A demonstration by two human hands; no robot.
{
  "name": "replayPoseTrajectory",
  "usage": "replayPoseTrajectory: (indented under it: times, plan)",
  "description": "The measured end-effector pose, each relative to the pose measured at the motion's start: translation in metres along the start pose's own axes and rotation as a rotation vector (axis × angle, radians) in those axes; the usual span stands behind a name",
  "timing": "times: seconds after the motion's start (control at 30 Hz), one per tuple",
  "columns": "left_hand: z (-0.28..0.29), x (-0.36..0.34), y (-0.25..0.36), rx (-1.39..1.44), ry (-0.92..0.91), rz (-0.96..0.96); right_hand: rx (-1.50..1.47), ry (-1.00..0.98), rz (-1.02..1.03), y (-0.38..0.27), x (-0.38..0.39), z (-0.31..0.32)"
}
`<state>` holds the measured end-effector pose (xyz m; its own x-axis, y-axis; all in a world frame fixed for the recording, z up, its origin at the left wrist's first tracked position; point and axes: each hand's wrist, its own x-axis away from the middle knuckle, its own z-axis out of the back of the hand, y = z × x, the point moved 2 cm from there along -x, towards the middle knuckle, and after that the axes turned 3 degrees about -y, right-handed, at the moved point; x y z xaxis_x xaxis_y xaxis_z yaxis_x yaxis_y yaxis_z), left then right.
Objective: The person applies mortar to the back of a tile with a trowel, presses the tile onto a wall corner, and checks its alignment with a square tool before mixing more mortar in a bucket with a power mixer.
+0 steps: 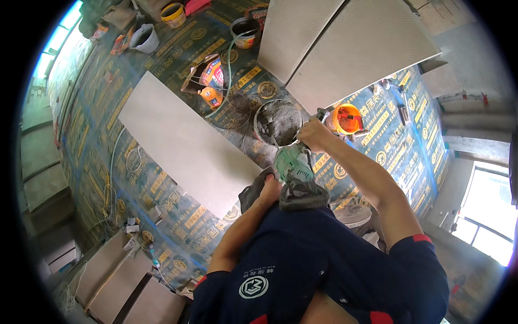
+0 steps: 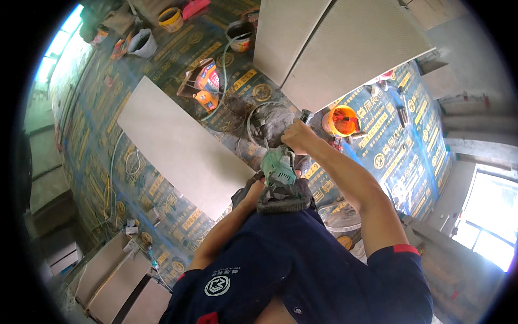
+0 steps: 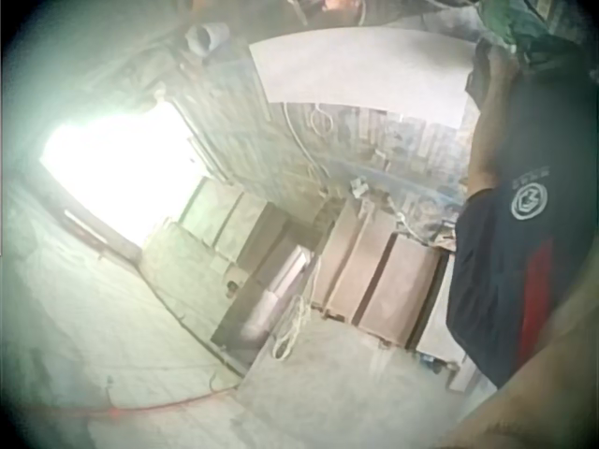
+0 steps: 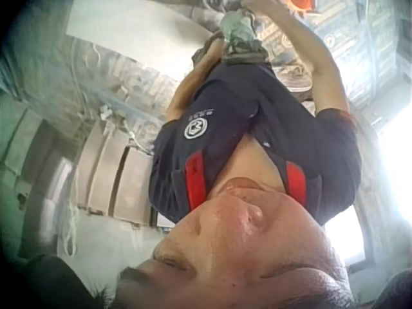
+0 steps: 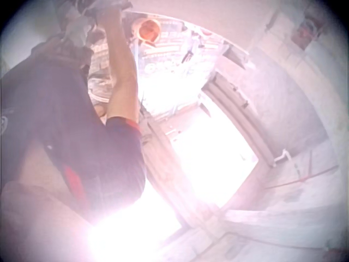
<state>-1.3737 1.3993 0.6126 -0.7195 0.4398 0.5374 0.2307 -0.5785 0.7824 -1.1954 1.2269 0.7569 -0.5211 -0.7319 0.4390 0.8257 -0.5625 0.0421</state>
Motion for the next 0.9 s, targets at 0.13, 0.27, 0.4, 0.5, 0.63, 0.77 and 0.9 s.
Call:
replayPoseTrajectory:
  times: [0.13,0.27,0.4,0.5,0.63,0.77,0.9]
  plan:
    - [-0.012,0.0,-0.002,0.454,0.137,-0.149,0.042,-0.074,0.019,-0.002,-0.01,0.015]
    - [0.002,0.008,0.023,0.213,0.174,-0.242,0.071,-0.067,0.053,0.002,-0.011,0.016]
    - [0.006,0.011,0.022,0.065,0.091,-0.199,0.053,0.015,0.082,0.003,-0.013,0.018]
    - [0.013,0.013,0.042,0.033,0.076,-0.151,0.033,0.044,0.077,0.007,-0.008,0.015]
    - [0.018,0.015,0.049,-0.009,0.036,-0.046,0.02,0.013,0.041,0.007,-0.003,0.023]
    - [0.009,0.002,0.029,-0.018,0.079,-0.199,0.049,0.012,0.042,0.01,-0.003,0.026]
    - [0.009,-0.007,0.029,-0.013,0.039,-0.111,0.1,-0.017,0.04,0.018,-0.004,0.017]
